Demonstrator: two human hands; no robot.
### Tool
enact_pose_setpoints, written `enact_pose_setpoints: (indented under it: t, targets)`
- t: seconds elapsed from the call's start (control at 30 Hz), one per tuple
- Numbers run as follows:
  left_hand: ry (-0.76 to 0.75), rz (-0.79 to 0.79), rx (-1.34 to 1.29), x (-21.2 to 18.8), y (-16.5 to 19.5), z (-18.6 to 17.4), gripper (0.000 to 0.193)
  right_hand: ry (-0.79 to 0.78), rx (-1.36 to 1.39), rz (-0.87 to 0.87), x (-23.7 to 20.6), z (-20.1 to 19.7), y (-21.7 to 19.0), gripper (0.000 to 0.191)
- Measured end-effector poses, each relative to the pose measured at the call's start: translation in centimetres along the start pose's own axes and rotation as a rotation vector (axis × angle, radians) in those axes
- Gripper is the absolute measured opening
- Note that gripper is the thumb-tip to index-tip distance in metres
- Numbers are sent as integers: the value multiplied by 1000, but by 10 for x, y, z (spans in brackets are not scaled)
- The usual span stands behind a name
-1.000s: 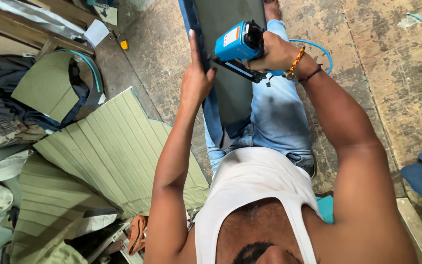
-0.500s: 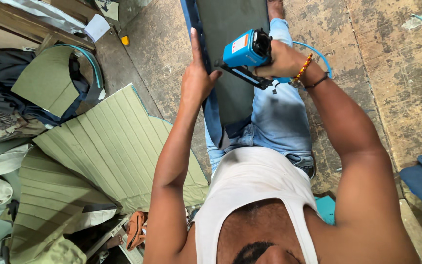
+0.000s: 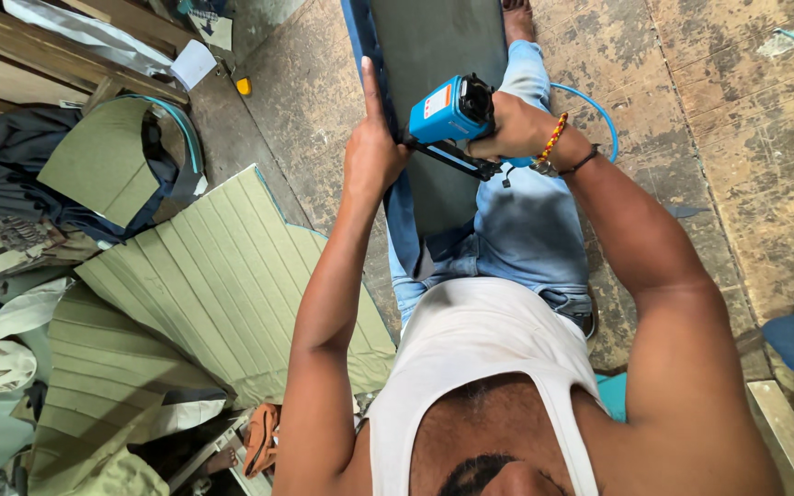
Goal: The person sits on the floor and wraps a blue fabric cover around a rectangular foam mattress. They fold the fabric edges over the foam and use a pneumatic staple gun to secure the cover along the sides, working systematically around the perimeter.
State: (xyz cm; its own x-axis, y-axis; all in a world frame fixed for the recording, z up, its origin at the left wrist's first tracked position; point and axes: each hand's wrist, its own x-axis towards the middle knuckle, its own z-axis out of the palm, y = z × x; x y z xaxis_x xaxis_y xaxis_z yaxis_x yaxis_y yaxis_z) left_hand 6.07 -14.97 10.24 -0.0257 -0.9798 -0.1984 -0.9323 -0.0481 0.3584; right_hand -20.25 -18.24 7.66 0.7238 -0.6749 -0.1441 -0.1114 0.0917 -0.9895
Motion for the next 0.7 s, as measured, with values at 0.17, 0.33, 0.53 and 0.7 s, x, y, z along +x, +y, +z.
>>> enact_pose_setpoints:
  t: [0.17,0.33,0.53,0.7]
  targets:
    - [39,75,-59,0,10,-10,146,130,-73,16,-2,-5,4,15]
    - [-1,-22,-95,3,33,-18,138,514,124,68,-28,-10,29,76]
    - [164,247,-424,6,55,-11,108,832,-401,-45,-79,2,76,64]
    - [18,241,-1122,3,76,8,74,769,41,80,-112,19,77,21]
